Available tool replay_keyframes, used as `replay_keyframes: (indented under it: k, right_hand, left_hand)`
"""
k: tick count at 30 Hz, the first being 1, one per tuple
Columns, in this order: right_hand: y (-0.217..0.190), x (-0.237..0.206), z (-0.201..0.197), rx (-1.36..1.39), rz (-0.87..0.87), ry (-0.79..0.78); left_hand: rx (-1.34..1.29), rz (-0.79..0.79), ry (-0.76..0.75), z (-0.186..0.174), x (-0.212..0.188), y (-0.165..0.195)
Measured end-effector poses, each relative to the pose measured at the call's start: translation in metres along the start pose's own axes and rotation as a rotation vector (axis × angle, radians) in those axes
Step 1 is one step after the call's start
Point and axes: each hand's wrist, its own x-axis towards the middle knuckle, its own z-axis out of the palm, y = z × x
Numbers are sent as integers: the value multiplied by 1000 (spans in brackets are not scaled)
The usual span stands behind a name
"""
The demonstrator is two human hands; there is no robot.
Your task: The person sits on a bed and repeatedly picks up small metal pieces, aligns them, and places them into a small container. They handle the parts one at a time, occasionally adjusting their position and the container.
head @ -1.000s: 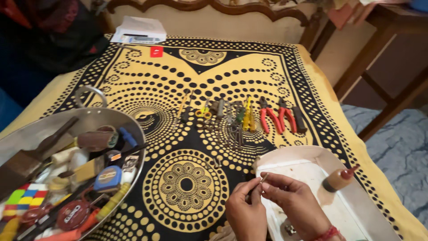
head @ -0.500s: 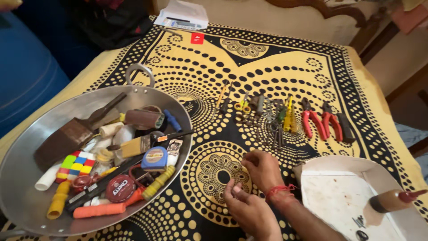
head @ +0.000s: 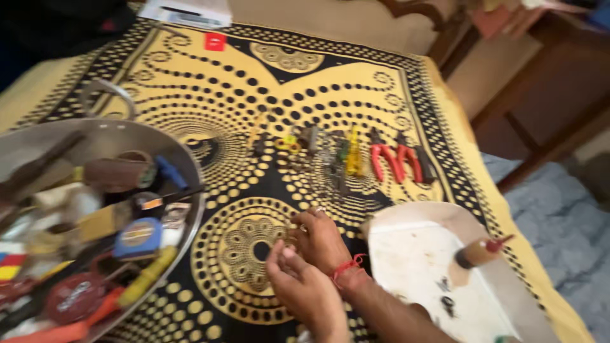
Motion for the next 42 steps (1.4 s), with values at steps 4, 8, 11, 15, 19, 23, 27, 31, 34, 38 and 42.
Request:
replay_keyframes:
  k: [4, 8, 11, 15, 19, 23, 27, 31, 34, 38, 42]
  right_hand:
    - [4, -47, -71, 95, 85, 21]
    - [35, -113, -172, -16, 434, -81]
    - [65, -157, -235, -180, 680, -153]
    - [102, -200, -258, -229, 934, -66]
    - [125, -217, -231, -184, 890, -46]
    - [138, -209, -210, -229, 805, -113]
    - [139, -205, -204, -203, 784, -128]
    - [135, -204, -213, -129, 895, -64]
    - [129, -197, -215, 338, 968, -10]
    - [118, -196, -206, 1031, 1006, 46]
    - [115, -193, -193, 1126, 934, 121]
  left_hand:
    - [-109, 1, -219, 9, -14, 11]
    - [-131, -91, -562, 14, -43, 18]
    - [4, -1, -831, 20, -74, 17]
    - [252, -30, -1193, 18, -109, -7]
    - [314, -29, -1381, 12, -122, -47]
    - [326, 34, -1426, 19, -113, -74]
    - [456, -21, -1350, 15, -102, -78]
    - [429, -16, -1344, 15, -98, -73]
    - [410, -13, -1353, 16, -97, -68]
    - [452, -3, -1322, 14, -94, -56]
    - [481, 38, -1281, 17, -89, -43]
